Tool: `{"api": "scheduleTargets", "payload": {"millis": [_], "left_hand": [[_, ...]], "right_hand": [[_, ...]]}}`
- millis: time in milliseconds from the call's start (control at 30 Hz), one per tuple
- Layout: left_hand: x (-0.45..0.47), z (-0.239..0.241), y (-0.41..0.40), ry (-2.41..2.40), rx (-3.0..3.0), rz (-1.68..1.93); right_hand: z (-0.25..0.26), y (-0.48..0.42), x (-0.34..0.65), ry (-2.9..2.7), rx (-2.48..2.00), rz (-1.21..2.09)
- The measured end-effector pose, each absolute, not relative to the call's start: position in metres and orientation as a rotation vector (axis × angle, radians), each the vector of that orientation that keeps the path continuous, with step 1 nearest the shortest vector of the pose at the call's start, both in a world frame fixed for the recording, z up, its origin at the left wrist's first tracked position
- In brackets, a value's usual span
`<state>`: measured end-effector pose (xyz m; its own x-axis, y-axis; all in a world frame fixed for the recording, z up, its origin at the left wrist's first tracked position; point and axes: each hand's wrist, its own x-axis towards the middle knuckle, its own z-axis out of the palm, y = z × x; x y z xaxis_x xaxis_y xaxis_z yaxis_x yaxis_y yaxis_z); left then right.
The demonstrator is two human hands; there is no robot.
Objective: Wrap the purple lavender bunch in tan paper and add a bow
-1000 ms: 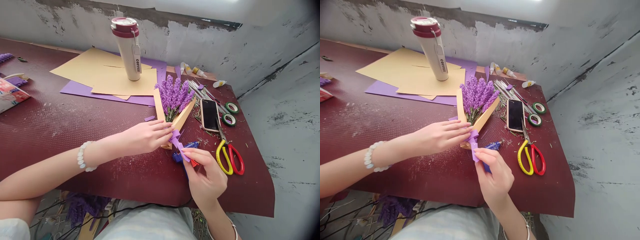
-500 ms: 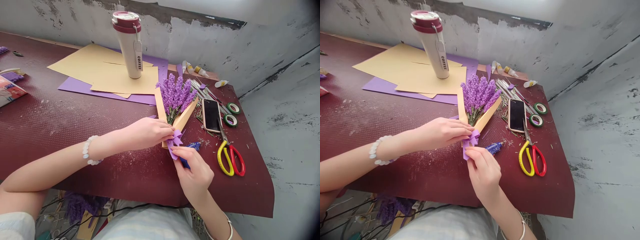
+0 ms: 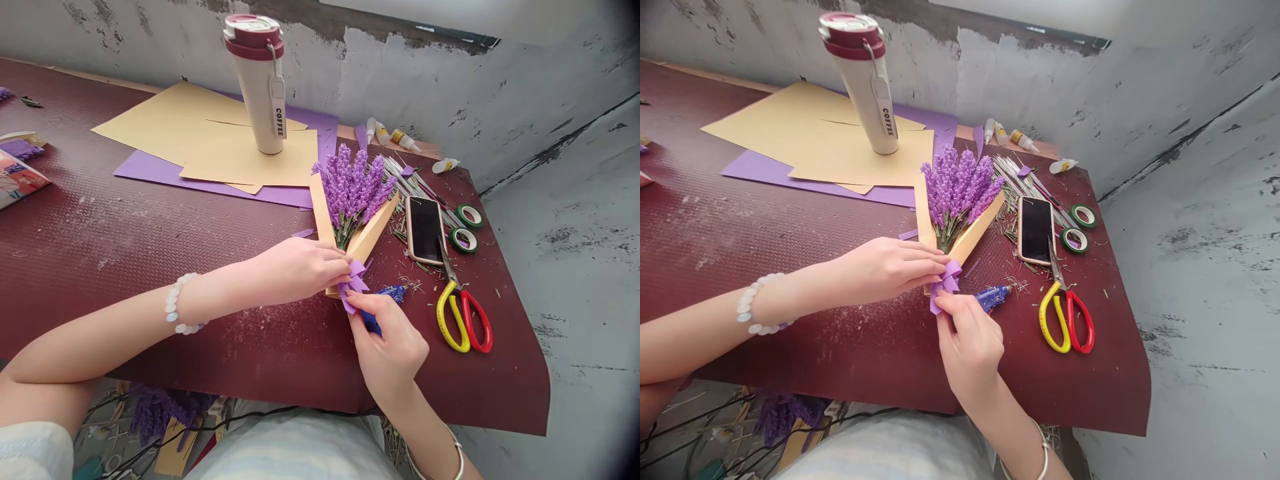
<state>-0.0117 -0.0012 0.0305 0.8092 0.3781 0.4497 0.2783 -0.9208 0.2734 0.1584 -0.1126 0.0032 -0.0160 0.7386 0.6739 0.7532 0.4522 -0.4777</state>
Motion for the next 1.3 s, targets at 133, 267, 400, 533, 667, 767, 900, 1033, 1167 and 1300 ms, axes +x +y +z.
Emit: {"api": "scheduleTargets", "payload": {"millis": [133,267,400,533,667,767,900,1033,1167,1300], "left_hand": [[-0.015,0.029,-0.003,0.535,2.820,0.746],[-0.023,0.026,-0.004,0.446,2.736,0.732],[-0.030,0.021,-0.005,0.387,2.690,0.729],[-0.035,0.017,-0.005,0.350,2.794,0.744],[-0.036,0.014,-0.005,0.373,2.867,0.786],[-0.034,0.010,-0.007,0.402,2.871,0.865],[-0.031,0.004,-0.010,0.419,2.864,0.992],[-0.031,0.001,-0.012,0.421,2.897,1.080],[-0.031,0.001,-0.013,0.422,2.959,1.092],[-0.031,0.001,-0.014,0.437,2.947,1.093]], "right_hand": [[0.002,-0.112,0.158,-1.761,-1.307,-0.074],[0.001,-0.112,0.158,-1.761,-1.314,-0.099],[0.000,-0.113,0.159,-1.770,-1.320,-0.082],[0.002,-0.111,0.163,-1.799,-1.330,-0.068],[0.010,-0.104,0.169,-1.921,-1.345,-0.105],[0.019,-0.095,0.173,-1.983,-1.342,-0.108],[0.027,-0.082,0.175,-2.019,-1.375,-0.102],[0.029,-0.070,0.178,-2.057,-1.404,-0.019],[0.028,-0.061,0.181,-2.102,-1.403,0.120],[0.027,-0.058,0.181,-2.137,-1.391,0.167]]}}
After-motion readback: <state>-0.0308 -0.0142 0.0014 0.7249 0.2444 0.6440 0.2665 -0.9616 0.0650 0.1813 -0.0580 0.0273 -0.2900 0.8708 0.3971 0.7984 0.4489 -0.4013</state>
